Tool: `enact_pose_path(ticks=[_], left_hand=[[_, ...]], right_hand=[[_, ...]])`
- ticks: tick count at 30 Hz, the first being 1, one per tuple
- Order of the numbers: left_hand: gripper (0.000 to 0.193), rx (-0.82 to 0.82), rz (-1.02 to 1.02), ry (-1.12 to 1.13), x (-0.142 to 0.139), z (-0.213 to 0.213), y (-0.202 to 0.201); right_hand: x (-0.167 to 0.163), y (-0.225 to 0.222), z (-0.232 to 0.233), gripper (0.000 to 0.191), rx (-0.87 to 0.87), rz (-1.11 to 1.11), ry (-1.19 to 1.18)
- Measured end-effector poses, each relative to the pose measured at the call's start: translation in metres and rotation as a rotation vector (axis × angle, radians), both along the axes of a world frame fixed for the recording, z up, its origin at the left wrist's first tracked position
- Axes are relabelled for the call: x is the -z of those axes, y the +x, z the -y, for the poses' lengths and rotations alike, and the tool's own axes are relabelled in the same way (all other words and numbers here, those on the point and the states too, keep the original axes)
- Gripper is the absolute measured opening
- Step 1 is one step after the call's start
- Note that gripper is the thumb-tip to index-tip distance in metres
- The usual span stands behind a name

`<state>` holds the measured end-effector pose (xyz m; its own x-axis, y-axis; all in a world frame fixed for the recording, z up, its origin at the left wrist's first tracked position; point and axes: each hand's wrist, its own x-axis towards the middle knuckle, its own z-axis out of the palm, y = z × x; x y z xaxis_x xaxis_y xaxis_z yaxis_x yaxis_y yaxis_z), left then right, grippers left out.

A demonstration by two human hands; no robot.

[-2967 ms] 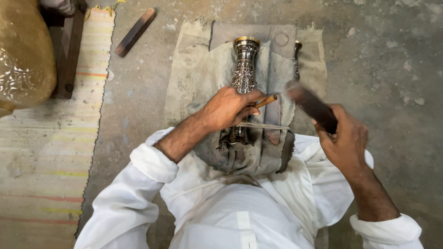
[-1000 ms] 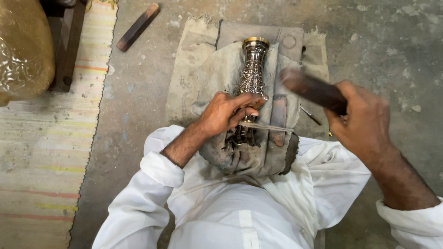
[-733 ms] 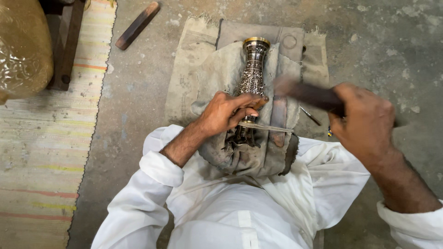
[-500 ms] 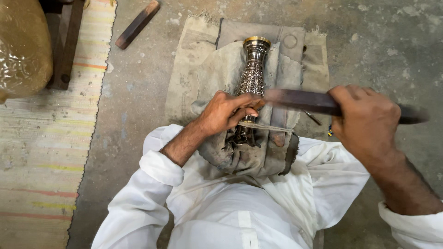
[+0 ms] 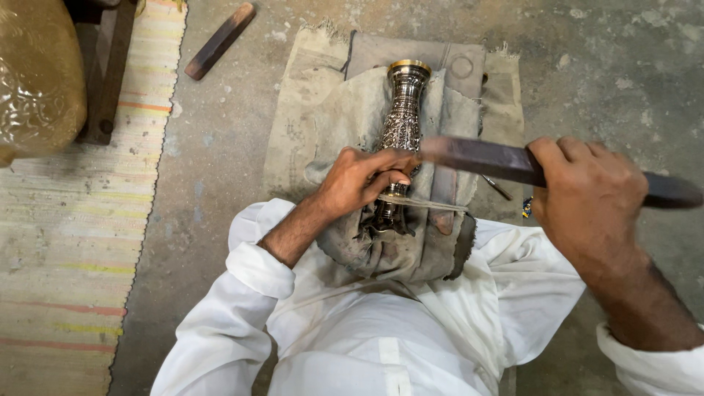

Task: The person sits cross-legged on the floor with an ornate metal vase braced against a cloth-covered sandbag on their lap. They hold a small punch against the vase's engraved surface with one hand and repeatedly strike it with a wooden mallet held in the other hand, repositioning the punch along the vase to work the decorative pattern.

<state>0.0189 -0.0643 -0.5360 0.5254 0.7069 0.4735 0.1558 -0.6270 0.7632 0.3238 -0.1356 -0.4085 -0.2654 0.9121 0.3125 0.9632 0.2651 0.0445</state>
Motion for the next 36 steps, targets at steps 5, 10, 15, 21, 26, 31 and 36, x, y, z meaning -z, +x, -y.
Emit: enact_pose_path(ticks=[5,10,15,21,26,31,36], left_hand=[[0.042,-0.219,0.112,-0.228,0.010,0.006,-0.001],[0.030,-0.224,0.475,-0.304,0.018,0.026,-0.006],[0.027,-0.262,0.489,-0.450,0.025,0.047,-0.014],[0.030,-0.264,0.545,-0.583,0.026,0.050,-0.023],[0.036,-0.234,0.355,-0.469,0.000,0.036,-0.017],[0.043,-0.125,-0.074,-0.280,-0.033,0.014,0.000],[0.038,0.055,-0.188,-0.062,-0.049,-0.003,0.021]], right_hand=[[0.017,-0.007,0.000,0.024,0.066,-0.205,-0.355],[0.069,-0.070,0.024,0.052,-0.172,-0.617,-0.354],[0.109,-0.096,0.046,0.033,-0.172,-0.689,-0.155],[0.124,-0.088,0.041,0.037,0.050,-0.739,-0.317],[0.151,-0.062,0.036,0.044,0.044,-1.065,-0.520],[0.147,-0.017,0.038,0.039,0.175,-1.335,-0.709],[0.126,0.009,0.044,0.037,0.320,-1.547,-0.803]])
